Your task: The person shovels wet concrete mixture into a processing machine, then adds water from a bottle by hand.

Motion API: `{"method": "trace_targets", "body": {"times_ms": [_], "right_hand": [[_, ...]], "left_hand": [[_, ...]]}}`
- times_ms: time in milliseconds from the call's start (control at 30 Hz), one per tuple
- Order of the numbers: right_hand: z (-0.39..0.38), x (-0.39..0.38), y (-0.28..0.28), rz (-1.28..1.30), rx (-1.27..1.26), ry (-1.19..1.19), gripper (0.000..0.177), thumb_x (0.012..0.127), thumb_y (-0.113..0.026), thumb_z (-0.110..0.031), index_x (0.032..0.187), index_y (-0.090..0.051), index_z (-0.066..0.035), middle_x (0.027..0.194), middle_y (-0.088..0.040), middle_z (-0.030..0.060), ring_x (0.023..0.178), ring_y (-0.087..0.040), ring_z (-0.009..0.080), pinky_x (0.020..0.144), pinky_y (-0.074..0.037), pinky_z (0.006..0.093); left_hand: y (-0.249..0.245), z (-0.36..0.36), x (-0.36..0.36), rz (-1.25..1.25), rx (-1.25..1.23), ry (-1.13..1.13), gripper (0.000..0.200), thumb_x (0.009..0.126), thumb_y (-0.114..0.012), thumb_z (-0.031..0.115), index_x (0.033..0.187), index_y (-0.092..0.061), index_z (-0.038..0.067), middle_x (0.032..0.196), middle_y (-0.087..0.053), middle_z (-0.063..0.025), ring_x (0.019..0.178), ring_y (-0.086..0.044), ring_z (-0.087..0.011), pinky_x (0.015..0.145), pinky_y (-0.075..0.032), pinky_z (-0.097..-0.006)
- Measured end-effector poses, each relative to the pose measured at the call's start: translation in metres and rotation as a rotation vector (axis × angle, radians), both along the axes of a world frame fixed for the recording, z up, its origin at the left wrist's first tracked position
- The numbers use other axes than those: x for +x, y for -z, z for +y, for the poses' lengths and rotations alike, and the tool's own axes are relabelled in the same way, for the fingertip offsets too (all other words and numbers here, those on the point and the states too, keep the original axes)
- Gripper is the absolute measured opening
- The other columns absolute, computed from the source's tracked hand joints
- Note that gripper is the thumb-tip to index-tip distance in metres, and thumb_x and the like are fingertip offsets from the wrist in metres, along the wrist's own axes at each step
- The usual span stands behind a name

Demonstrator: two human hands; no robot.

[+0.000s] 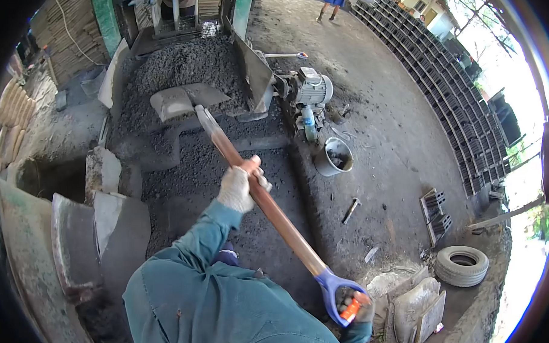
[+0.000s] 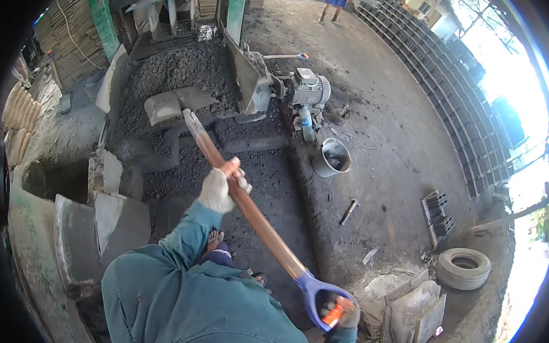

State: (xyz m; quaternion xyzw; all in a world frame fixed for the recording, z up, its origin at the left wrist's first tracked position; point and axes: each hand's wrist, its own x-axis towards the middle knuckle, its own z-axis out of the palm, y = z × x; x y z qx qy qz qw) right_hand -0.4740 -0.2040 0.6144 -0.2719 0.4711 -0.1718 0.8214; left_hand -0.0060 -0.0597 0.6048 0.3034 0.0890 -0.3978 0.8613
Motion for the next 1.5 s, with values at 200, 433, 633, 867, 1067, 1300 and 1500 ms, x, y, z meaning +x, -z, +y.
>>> {"method": "trace_targets", "body": {"times_ms": [200, 433, 633, 867, 1067, 1300, 1500], "right_hand": [[0.035, 0.081, -0.005, 0.128, -0.128, 0.086, 0.019, 0.082, -0.065, -0.020, 0.090, -0.059, -0.004, 0.070, -0.055, 0.0069, 0.057, -0.054, 0.0229, 0.053, -0.049, 0.0391], [0.071, 0.174, 0.010, 0.009, -0.109, 0.046, 0.019, 0.082, -0.064, -0.023, 0.085, -0.057, -0.005, 0.066, -0.052, 0.0057, 0.054, -0.049, 0.0219, 0.051, -0.044, 0.0371], [0.089, 0.303, 0.003, -0.252, 0.008, 0.046, 0.020, 0.085, -0.065, -0.020, 0.092, -0.055, -0.004, 0.062, -0.036, -0.0018, 0.051, -0.035, 0.0148, 0.046, -0.032, 0.0318], [0.097, 0.377, -0.069, -0.290, -0.544, -0.223, 0.040, 0.081, -0.070, -0.037, 0.092, -0.055, -0.002, 0.075, -0.058, 0.0088, 0.061, -0.057, 0.0181, 0.054, -0.047, 0.0313], [0.033, 0.236, -0.069, -0.187, -0.663, 0.013, 0.038, 0.078, -0.068, -0.038, 0.078, -0.057, -0.001, 0.061, -0.058, 0.0134, 0.054, -0.058, 0.0233, 0.052, -0.050, 0.0359], [0.018, 0.077, -0.056, -0.049, -0.569, 0.207, 0.037, 0.080, -0.067, -0.036, 0.077, -0.057, -0.001, 0.061, -0.057, 0.0125, 0.051, -0.058, 0.0233, 0.049, -0.050, 0.0356], [0.028, -0.006, -0.071, -0.067, -0.495, 0.230, 0.036, 0.081, -0.067, -0.035, 0.076, -0.056, -0.001, 0.061, -0.057, 0.0118, 0.049, -0.058, 0.0230, 0.046, -0.049, 0.0344]], "left_hand": [[0.011, 0.023, 0.061, 0.144, -0.092, 0.029, 0.017, 0.085, -0.067, 0.006, 0.092, -0.055, 0.015, 0.079, -0.058, -0.0069, 0.063, -0.062, -0.0249, 0.068, -0.054, -0.0509], [0.034, 0.045, 0.176, 0.148, -0.155, 0.099, 0.018, 0.083, -0.068, 0.005, 0.089, -0.054, 0.015, 0.078, -0.056, -0.0070, 0.064, -0.062, -0.0240, 0.070, -0.053, -0.0519], [0.040, 0.038, 0.293, -0.158, -0.068, 0.045, 0.019, 0.085, -0.066, 0.019, 0.077, -0.052, 0.010, 0.072, -0.052, -0.0059, 0.060, -0.054, -0.0208, 0.066, -0.050, -0.0429], [-0.020, 0.045, 0.324, -0.247, 0.038, -0.158, 0.023, 0.091, -0.065, 0.020, 0.081, -0.048, 0.009, 0.066, -0.050, -0.0045, 0.060, -0.052, -0.0198, 0.062, -0.049, -0.0386], [-0.034, 0.009, 0.193, 0.044, -0.211, -0.015, 0.019, 0.092, -0.063, 0.013, 0.080, -0.049, 0.014, 0.071, -0.051, 0.0014, 0.059, -0.053, -0.0139, 0.068, -0.048, -0.0395], [-0.068, -0.029, 0.067, -0.023, -0.308, 0.165, 0.020, 0.090, -0.067, 0.014, 0.076, -0.052, 0.015, 0.073, -0.051, 0.0022, 0.064, -0.054, -0.0139, 0.075, -0.048, -0.0393], [-0.064, -0.042, -0.019, -0.008, -0.289, 0.243, 0.023, 0.091, -0.069, 0.018, 0.075, -0.053, 0.014, 0.074, -0.052, 0.0005, 0.065, -0.056, -0.0161, 0.077, -0.050, -0.0427]]}}
